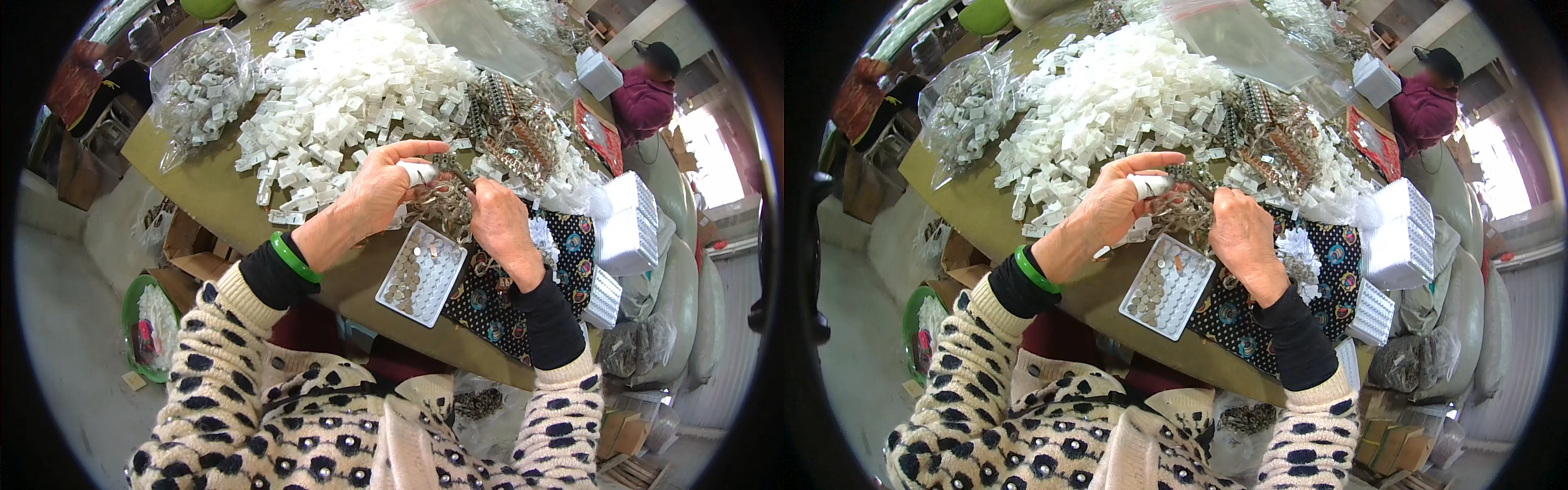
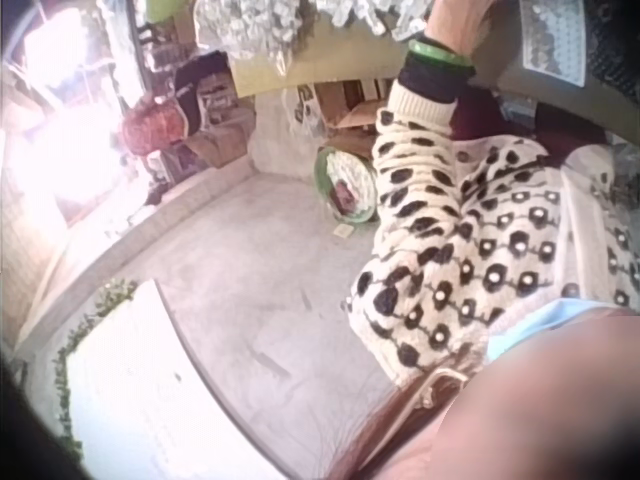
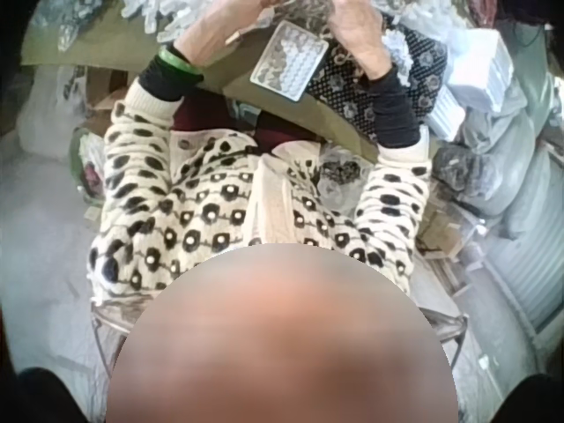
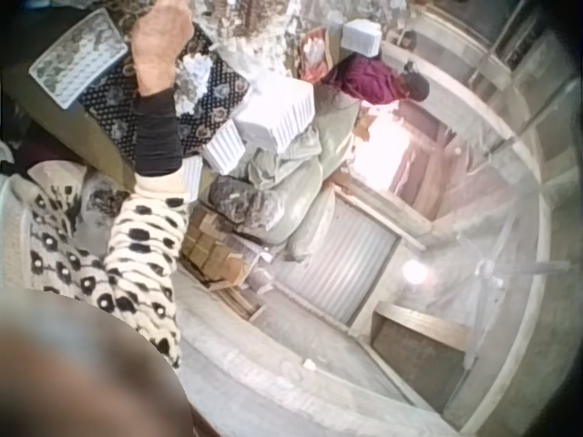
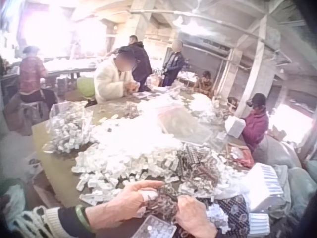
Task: The person uses a small tool to press metal discs into white plastic housings, then uses pliers to cut and attach metal chains to the assembled units. The finished pieces are placed into a tray on the table.
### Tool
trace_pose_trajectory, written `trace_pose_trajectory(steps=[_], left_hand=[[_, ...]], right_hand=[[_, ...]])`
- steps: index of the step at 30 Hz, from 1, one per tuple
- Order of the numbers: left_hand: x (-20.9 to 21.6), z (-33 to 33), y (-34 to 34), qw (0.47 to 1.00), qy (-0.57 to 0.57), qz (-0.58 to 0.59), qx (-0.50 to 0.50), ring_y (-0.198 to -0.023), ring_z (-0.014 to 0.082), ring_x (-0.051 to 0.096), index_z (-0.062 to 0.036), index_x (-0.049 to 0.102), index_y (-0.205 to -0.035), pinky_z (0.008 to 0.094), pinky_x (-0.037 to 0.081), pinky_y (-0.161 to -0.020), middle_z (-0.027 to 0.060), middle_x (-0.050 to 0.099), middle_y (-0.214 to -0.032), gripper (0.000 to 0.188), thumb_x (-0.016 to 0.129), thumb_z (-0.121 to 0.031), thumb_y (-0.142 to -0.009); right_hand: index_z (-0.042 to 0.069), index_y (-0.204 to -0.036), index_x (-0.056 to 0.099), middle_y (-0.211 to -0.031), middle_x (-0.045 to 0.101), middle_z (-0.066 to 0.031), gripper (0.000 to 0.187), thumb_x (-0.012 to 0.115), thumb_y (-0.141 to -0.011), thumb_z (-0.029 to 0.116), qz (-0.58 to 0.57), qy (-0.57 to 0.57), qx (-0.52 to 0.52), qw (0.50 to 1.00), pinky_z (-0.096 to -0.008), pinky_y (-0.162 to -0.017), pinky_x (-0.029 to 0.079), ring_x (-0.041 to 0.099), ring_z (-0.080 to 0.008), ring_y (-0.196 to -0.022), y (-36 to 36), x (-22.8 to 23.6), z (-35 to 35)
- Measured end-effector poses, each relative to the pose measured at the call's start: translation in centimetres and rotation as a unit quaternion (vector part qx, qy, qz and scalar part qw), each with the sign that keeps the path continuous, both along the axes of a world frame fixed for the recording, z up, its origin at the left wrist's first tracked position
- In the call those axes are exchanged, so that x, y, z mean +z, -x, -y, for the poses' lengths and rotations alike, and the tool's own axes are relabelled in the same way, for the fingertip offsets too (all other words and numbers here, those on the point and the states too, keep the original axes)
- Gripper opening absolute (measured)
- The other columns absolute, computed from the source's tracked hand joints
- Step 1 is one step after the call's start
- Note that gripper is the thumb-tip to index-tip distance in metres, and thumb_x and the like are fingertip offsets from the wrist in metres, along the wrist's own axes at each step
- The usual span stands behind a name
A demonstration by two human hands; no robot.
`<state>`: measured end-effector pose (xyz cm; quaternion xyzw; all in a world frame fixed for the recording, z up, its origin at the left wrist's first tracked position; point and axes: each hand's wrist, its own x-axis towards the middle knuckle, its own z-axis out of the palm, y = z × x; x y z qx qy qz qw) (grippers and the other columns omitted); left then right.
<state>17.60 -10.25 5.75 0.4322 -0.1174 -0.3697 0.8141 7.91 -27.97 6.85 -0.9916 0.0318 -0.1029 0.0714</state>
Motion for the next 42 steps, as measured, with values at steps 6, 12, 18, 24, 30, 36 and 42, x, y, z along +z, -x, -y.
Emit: trace_pose_trajectory(steps=[6,12,18,24,30,36,42], left_hand=[[-0.3,-0.4,-0.3,0.998,-0.015,0.053,-0.024,-0.098,0.0188,0.069,-0.0003,0.061,-0.125,0.0233,0.056,-0.077,0.0116,0.068,-0.106,0.035,0.058,0.002,-0.09],[-0.7,-0.2,-0.3,0.999,-0.01,0.037,-0.003,-0.09,0.0159,0.07,0.0004,0.062,-0.122,0.0225,0.055,-0.071,0.0101,0.07,-0.098,0.032,0.059,0.0,-0.091],[-0.6,0.6,0.3,0.991,-0.054,0.085,0.083,-0.079,0.0106,0.067,0.0034,0.063,-0.12,0.0216,0.053,-0.066,0.0103,0.071,-0.088,0.031,0.061,0.003,-0.088],[-0.4,0.5,0.7,0.968,-0.114,0.174,0.14,-0.08,0.0097,0.066,0.0047,0.063,-0.118,0.021,0.052,-0.068,0.0097,0.071,-0.088,0.03,0.06,0.004,-0.089],[0.1,0.2,0.0,0.988,-0.047,0.093,0.116,-0.076,0.0095,0.065,0.0056,0.062,-0.118,0.0201,0.052,-0.065,0.0078,0.069,-0.085,0.031,0.059,0.005,-0.087],[0.2,-0.1,-0.1,0.994,-0.057,0.055,0.08,-0.073,0.0096,0.064,0.006,0.061,-0.12,0.0216,0.052,-0.065,0.0096,0.069,-0.085,0.032,0.057,0.004,-0.088],[0.1,0.1,0.0,0.989,-0.082,0.107,0.065,-0.075,0.0101,0.064,0.0026,0.061,-0.121,0.0228,0.053,-0.065,0.0108,0.071,-0.089,0.03,0.059,0.001,-0.091]], right_hand=[[-0.001,-0.082,0.056,-0.084,0.065,-0.0191,0.003,0.054,-0.08,0.0,-0.032,-0.02,-0.019,0.999,-0.048,-0.072,0.05,0.064,-0.0391,-0.084,0.2,0.5,-0.5],[-0.001,-0.082,0.056,-0.084,0.065,-0.0194,0.005,0.056,-0.077,-0.001,-0.034,-0.01,-0.01,0.999,-0.0472,-0.072,0.051,0.064,-0.0388,-0.084,0.0,0.4,-0.5],[0.001,-0.081,0.058,-0.085,0.066,-0.017,0.008,0.061,-0.074,-0.001,-0.008,0.103,-0.006,0.995,-0.0399,-0.069,0.056,0.067,-0.0332,-0.08,-0.5,0.2,-1.4],[0.0,-0.082,0.06,-0.082,0.066,-0.0155,0.008,0.063,-0.075,0.001,0.025,0.2,-0.04,0.979,-0.0345,-0.065,0.057,0.068,-0.0297,-0.078,-1.2,-0.3,-2.1],[-0.003,-0.086,0.059,-0.091,0.061,-0.0204,0.012,0.062,-0.076,0.003,-0.034,0.218,-0.066,0.973,-0.0371,-0.077,0.054,0.061,-0.0309,-0.09,-1.5,0.1,-0.7],[-0.003,-0.089,0.057,-0.092,0.06,-0.0197,0.012,0.054,-0.077,0.0,-0.006,0.063,-0.041,0.997,-0.0439,-0.078,0.052,0.059,-0.0375,-0.09,-0.8,0.7,-0.2],[0.0,-0.086,0.056,-0.091,0.062,-0.0189,0.02,0.065,-0.069,-0.002,0.003,0.071,0.008,0.997,-0.0426,-0.077,0.053,0.062,-0.0359,-0.089,-0.5,0.0,-1.1]])
